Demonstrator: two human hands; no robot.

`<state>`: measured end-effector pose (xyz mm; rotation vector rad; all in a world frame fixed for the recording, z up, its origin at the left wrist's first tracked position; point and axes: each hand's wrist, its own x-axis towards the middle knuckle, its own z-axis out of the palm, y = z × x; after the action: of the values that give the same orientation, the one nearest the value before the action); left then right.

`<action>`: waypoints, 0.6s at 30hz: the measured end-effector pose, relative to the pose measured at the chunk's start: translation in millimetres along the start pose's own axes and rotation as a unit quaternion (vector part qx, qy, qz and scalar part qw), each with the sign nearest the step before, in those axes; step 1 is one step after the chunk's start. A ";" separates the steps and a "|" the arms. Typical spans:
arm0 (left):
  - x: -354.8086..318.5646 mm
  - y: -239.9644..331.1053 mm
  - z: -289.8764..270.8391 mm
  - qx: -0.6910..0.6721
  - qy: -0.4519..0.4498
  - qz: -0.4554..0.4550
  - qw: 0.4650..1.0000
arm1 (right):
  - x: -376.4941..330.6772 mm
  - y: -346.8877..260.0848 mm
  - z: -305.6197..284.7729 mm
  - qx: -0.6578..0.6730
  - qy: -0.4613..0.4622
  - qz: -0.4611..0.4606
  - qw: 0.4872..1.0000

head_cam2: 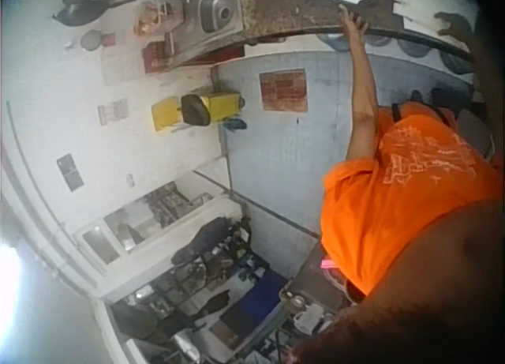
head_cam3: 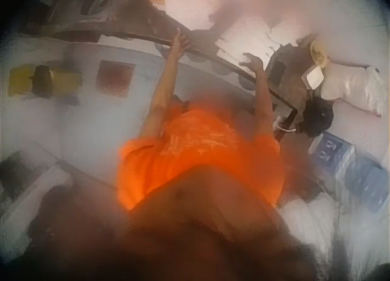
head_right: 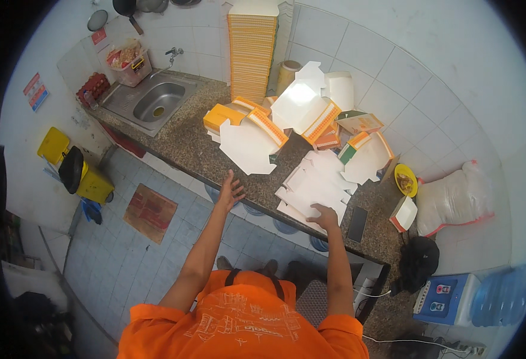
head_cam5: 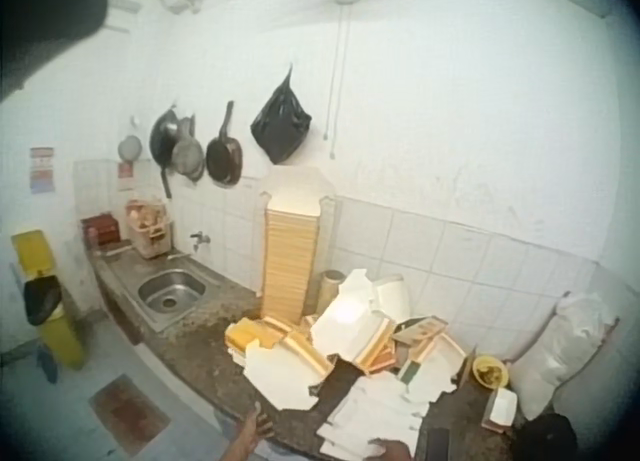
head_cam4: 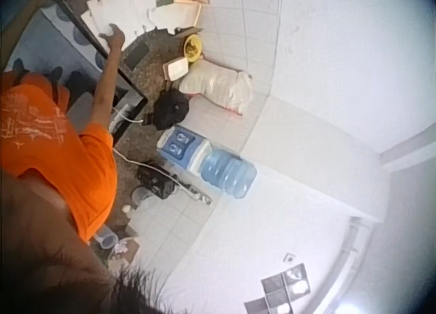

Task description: The person assembles cardboard takeout boxes by folding them into shape by hand and then briefly walks to another area of the kitchen to retrieve a drink before returning.

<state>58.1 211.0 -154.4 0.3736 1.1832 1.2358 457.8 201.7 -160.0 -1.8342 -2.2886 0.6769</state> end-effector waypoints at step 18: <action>-4.0 -1.2 -31.7 0.048 0.011 0.005 0.999 | 10.9 -51.8 -45.8 -0.091 0.121 0.124 0.981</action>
<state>32.5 195.9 -166.3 0.4380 1.2636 1.1978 425.9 215.7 -99.4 -2.1730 -2.0444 0.2567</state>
